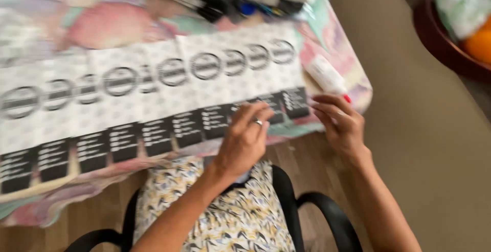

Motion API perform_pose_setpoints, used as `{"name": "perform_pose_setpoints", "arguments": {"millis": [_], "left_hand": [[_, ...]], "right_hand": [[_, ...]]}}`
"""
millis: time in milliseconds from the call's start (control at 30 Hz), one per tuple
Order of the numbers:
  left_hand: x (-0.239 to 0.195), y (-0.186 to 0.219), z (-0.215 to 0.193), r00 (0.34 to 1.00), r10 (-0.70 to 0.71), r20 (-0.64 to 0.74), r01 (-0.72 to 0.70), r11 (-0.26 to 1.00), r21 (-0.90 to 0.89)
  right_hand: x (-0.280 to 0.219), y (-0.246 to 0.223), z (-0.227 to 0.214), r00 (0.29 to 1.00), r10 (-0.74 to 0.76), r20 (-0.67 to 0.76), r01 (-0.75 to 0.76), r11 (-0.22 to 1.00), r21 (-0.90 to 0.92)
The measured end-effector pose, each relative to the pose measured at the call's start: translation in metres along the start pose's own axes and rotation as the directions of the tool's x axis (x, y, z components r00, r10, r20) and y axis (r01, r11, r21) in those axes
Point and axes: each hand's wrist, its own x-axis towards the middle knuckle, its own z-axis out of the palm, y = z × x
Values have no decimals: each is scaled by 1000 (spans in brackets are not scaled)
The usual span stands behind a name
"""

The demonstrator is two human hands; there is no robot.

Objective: The person applies glue to paper labels, attaches them to plastic shawarma bags, and then stacks the finished bags together on a table.

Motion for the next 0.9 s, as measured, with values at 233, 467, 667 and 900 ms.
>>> {"name": "perform_pose_setpoints", "arguments": {"millis": [233,467,667,900], "left_hand": [[-6,5,35,990,-21,139,13,998,59],[-7,10,76,934,-145,327,118,988,99],[-27,-4,92,954,-124,272,104,991,87],[-21,-3,89,968,-83,239,57,992,113]], "right_hand": [[-7,14,4,985,-123,122,113,990,87],[-16,36,7,977,-100,189,76,988,133],[-19,40,6,983,-105,152,93,992,84],[-18,46,6,989,-83,120,67,989,130]]}}
